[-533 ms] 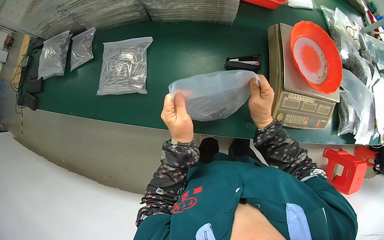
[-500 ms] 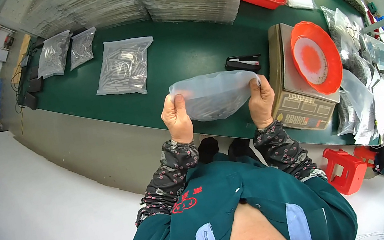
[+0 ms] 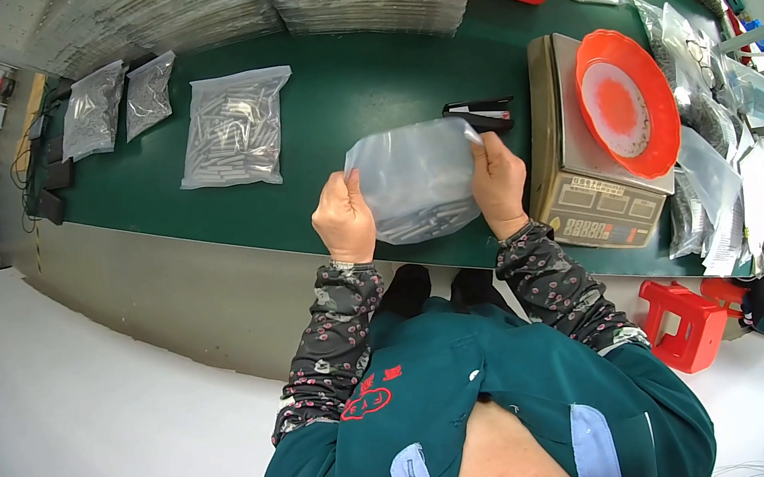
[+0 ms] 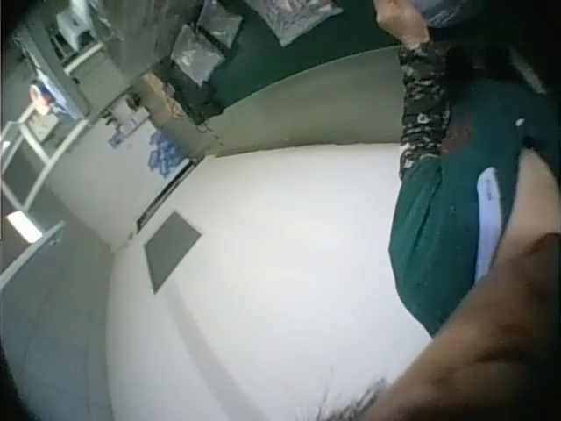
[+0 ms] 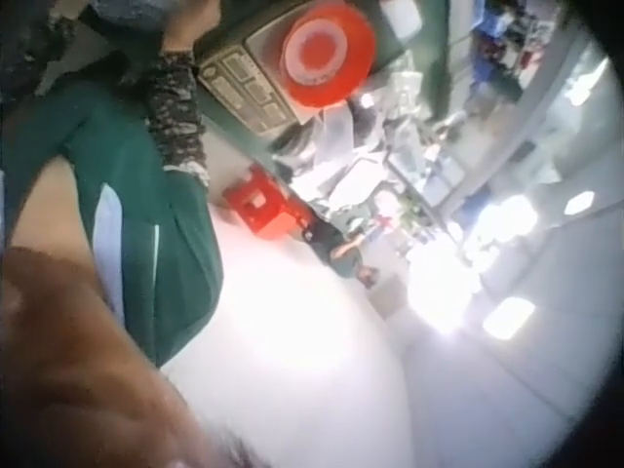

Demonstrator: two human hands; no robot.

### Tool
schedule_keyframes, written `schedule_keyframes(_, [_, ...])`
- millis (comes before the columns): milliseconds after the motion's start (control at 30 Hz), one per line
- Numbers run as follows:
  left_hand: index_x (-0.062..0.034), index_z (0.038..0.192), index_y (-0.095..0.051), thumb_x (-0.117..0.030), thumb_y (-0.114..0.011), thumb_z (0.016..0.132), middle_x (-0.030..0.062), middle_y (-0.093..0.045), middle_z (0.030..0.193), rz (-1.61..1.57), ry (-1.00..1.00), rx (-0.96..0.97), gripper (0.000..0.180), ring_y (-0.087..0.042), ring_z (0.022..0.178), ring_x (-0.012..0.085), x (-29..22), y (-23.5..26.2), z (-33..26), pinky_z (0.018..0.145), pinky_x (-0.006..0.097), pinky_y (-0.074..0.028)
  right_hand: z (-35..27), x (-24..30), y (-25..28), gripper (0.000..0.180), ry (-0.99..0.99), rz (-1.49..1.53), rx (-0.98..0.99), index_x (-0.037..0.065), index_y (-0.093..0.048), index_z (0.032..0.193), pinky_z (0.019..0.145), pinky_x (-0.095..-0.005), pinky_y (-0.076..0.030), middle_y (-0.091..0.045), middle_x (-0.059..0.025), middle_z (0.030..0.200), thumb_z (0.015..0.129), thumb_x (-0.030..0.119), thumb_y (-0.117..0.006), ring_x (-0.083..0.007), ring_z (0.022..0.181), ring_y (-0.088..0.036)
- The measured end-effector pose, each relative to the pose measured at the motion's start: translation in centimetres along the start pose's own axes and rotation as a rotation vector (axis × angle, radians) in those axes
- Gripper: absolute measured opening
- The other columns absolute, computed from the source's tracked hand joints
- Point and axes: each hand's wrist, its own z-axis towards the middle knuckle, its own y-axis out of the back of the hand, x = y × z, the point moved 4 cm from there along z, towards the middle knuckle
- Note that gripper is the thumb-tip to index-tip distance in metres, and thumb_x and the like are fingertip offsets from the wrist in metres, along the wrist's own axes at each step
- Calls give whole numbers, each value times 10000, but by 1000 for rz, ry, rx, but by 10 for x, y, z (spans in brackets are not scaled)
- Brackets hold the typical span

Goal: Bagging, weighing, and stapling small metal components at a factory workbench.

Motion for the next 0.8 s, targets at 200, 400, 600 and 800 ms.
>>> schedule_keyframes(200, [9,681,-479,-294,-480,853,187,-516,630,96,501,409,348,-508,609,375,43,-24,-17,534,406,-395,-14,-37,-26,297,-393,-19,372,21,-510,743,574,-416,-411,-532,-213,682,863,288,-454,-409,668,-503])
schedule_keyframes(400, [11,733,-531,-312,-439,860,202,-547,684,-36,628,496,359,-528,666,367,44,-29,-22,589,393,-398,-16,-30,-28,341,-466,-12,335,9,-512,732,599,-416,-415,-537,-214,692,869,313,-436,-404,680,-512])
schedule_keyframes(600, [18,737,-523,-299,-444,859,192,-544,674,-68,579,520,349,-521,630,324,53,-34,-22,593,373,-394,-13,-34,-26,333,-390,-75,296,9,-508,718,599,-418,-406,-539,-220,720,859,305,-449,-415,686,-493])
schedule_keyframes(800, [19,653,-456,-247,-488,854,17,-345,538,-421,713,333,335,-318,549,109,53,-26,-9,500,294,-293,0,-54,-21,226,-733,520,312,-40,-577,693,555,-261,-358,-510,-9,599,744,175,-532,-110,586,-448])
